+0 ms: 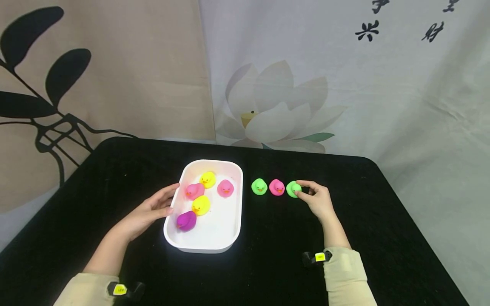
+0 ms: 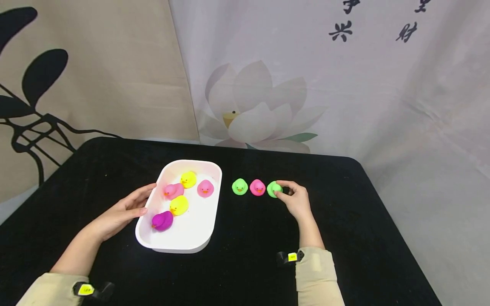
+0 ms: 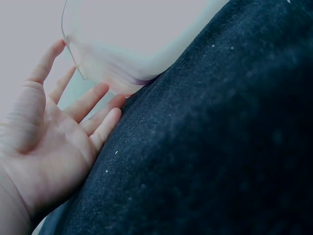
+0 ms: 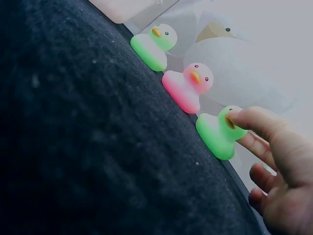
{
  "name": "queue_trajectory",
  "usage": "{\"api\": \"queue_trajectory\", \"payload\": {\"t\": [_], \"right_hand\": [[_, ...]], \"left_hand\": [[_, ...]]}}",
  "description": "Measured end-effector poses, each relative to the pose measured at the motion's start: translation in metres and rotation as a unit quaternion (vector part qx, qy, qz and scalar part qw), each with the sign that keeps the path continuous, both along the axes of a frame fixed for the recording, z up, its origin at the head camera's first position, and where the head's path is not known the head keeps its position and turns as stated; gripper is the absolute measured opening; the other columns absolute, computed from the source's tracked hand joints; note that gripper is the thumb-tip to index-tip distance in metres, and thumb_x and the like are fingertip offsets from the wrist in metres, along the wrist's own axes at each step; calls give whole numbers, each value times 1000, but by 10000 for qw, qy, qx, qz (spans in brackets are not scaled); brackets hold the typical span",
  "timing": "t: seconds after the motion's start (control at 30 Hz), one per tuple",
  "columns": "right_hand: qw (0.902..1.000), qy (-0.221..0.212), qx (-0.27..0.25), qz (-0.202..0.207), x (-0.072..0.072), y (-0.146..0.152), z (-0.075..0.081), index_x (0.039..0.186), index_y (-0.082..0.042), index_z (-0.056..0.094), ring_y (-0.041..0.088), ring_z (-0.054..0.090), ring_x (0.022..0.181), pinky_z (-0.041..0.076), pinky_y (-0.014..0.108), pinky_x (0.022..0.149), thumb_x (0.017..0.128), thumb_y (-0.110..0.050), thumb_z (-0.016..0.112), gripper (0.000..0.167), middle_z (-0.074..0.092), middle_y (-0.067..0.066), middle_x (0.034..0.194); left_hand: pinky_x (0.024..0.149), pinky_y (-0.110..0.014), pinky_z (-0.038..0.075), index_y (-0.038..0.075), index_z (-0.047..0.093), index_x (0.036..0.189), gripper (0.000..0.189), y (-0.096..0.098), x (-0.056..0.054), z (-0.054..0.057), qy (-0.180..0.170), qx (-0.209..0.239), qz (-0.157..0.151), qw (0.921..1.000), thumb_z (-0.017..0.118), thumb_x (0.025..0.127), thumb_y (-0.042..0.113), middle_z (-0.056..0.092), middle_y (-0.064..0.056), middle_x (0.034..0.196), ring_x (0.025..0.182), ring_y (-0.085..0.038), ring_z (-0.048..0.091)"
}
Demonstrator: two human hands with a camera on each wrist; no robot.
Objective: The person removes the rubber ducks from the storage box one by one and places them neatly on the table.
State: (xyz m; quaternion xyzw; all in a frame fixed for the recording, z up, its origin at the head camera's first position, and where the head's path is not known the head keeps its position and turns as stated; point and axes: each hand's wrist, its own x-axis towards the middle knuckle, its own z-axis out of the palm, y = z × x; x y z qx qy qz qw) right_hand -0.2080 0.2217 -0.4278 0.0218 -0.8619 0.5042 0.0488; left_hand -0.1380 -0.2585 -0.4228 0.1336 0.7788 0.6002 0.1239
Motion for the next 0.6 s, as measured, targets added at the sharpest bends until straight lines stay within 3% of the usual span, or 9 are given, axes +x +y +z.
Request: {"api": "queue_trajectory", "payload": {"t": [0.4,0.6], "right_hand": [[10000,-38,48,51,0,1,1,120,-8,67,22,45,88,39,36,71,86,-18,73,36,63,11,114],[9998,217,52,4,3,-4,11,122,-7,65,21,45,89,39,36,72,86,-18,73,38,64,9,118]], "left_hand": [[95,-56,42,16,25,150,72,-1,-1,-2,35,10,-29,10000,62,89,23,28,-13,151,130,-41,35],[95,-56,42,16,25,150,72,-1,0,-1,46,20,-33,10000,63,89,22,28,-12,151,131,-41,34]]}}
